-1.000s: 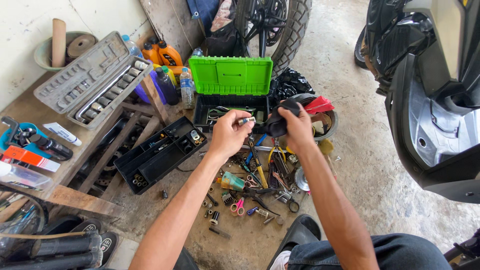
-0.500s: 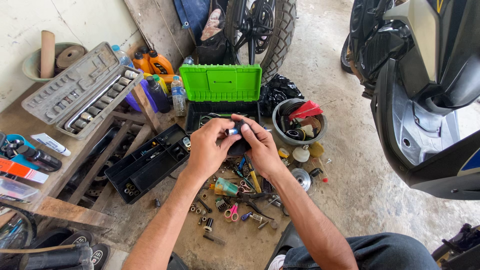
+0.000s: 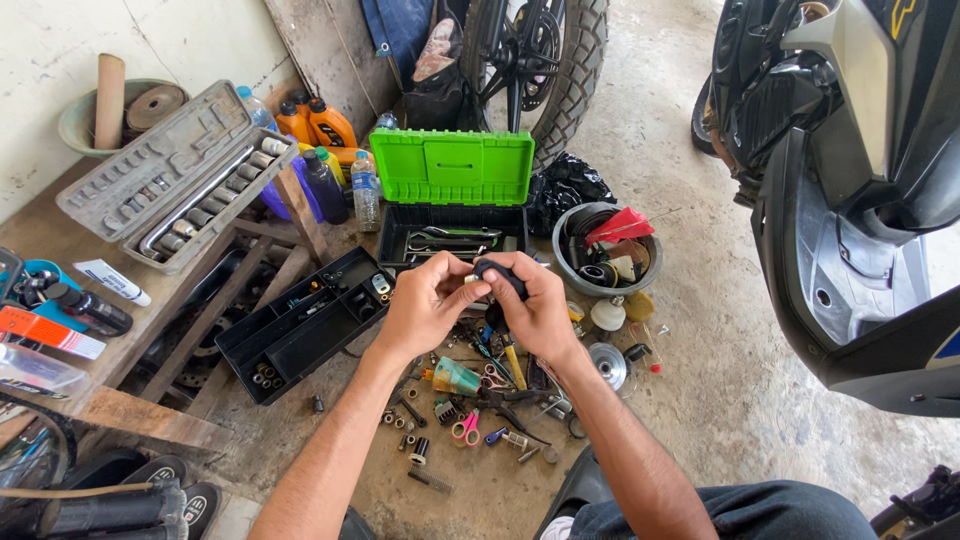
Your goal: The person works on small mechanical components, using pliers to pull a wire and a screwdriver to adjust or disassemble parts while seated on a concrete floor next to a motorcycle.
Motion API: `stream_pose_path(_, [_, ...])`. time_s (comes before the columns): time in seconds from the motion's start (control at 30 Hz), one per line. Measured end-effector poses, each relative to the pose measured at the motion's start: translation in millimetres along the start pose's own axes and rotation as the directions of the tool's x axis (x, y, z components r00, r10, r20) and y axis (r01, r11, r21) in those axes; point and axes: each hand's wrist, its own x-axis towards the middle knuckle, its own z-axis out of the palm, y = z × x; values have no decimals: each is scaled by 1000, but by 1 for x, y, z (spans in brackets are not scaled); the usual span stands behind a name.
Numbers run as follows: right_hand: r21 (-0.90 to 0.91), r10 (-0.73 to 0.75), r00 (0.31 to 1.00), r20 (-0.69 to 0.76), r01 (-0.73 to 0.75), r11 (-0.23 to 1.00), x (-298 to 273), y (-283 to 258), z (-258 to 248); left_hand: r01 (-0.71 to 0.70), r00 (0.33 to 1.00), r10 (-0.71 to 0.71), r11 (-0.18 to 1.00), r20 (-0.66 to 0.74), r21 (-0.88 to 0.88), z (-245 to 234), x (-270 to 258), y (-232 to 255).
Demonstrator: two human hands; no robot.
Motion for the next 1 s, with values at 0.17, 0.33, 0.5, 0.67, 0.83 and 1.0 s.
stream_pose_path(0.17, [-298,-235,964,121,261,918,3,-22,-11,453,886,-372,821,278,-347,-16,-2,-25])
stream_pose_path(0.33, [-273,-275,953,125,299,914,5,-21,-8,544,836,-328,600,440,-586,-19,-6,-36])
stream_pose_path(0.5, [188,184,981,-60,-170,967,9,3,-12,372,926,-324,867,192,-331,-27,3,-7])
stream_pose_path(0.67, [579,424,905,-27,-331,745,12,-4,-17,229,973,-227,970,31,-88,-15,8,24])
stream_pose_path(0.83, [168,-17,994,108,-2,986,3,-24,-8,63,987,-43,990,-155,126,0,5,41])
stream_pose_path(1.0, [23,6,998,65,-7,1000,2,-33,-3,-274,923,376,788,-79,552,5,-2,46])
